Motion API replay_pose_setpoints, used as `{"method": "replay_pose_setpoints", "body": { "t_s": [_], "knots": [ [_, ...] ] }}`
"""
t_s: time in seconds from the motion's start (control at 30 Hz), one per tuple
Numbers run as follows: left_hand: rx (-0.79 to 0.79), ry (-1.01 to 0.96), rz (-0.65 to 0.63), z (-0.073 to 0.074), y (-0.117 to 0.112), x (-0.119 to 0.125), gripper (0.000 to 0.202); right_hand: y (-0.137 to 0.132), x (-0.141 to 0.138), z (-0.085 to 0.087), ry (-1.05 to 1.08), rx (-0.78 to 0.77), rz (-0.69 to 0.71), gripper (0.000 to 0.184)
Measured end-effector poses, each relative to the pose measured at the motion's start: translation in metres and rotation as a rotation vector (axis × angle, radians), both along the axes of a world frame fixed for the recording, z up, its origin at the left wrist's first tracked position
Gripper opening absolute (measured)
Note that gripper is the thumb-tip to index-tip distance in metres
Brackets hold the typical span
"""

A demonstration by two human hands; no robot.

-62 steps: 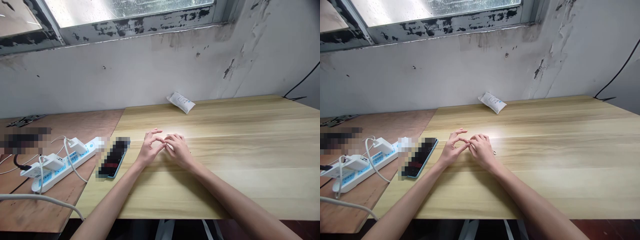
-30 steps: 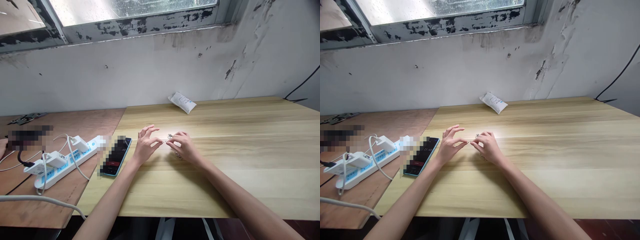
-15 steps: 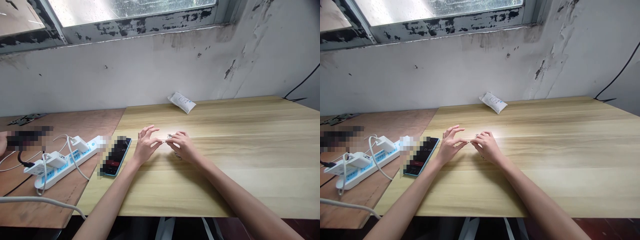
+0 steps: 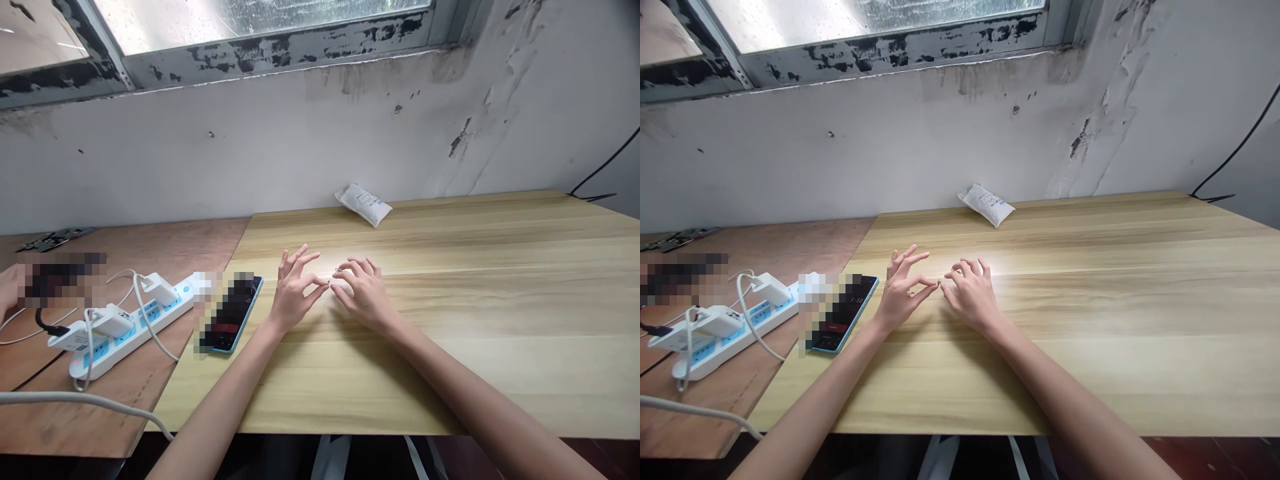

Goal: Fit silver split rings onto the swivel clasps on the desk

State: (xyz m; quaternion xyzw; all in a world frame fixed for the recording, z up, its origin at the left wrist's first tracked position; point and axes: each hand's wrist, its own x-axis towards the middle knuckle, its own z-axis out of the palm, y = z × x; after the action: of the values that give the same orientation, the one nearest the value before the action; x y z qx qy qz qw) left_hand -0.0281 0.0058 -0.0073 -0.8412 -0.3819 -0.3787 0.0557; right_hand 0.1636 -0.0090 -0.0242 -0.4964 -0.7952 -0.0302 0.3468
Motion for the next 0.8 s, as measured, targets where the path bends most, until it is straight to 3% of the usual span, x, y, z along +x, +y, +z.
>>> {"method": "replay_pose_setpoints", "body": {
  "t_s": [0.3,0.67,0.8],
  "knots": [
    [-0.18,-0.131,-0.022,0.002,-0.007,0.008,0.01,-0.001,-0.006,-0.004,-0.011,0.078,0.013,0.015],
    [-0.187,-0.176,-0.021,0.0,-0.012,0.013,0.007,-0.003,-0.011,-0.005,0.01,0.049,0.124,0.016],
    [-0.277,-0.229,-0.053,-0.001,-0.007,0.009,0.009,-0.001,-0.008,-0.005,-0.006,0.058,0.156,0.015]
  ]
}}
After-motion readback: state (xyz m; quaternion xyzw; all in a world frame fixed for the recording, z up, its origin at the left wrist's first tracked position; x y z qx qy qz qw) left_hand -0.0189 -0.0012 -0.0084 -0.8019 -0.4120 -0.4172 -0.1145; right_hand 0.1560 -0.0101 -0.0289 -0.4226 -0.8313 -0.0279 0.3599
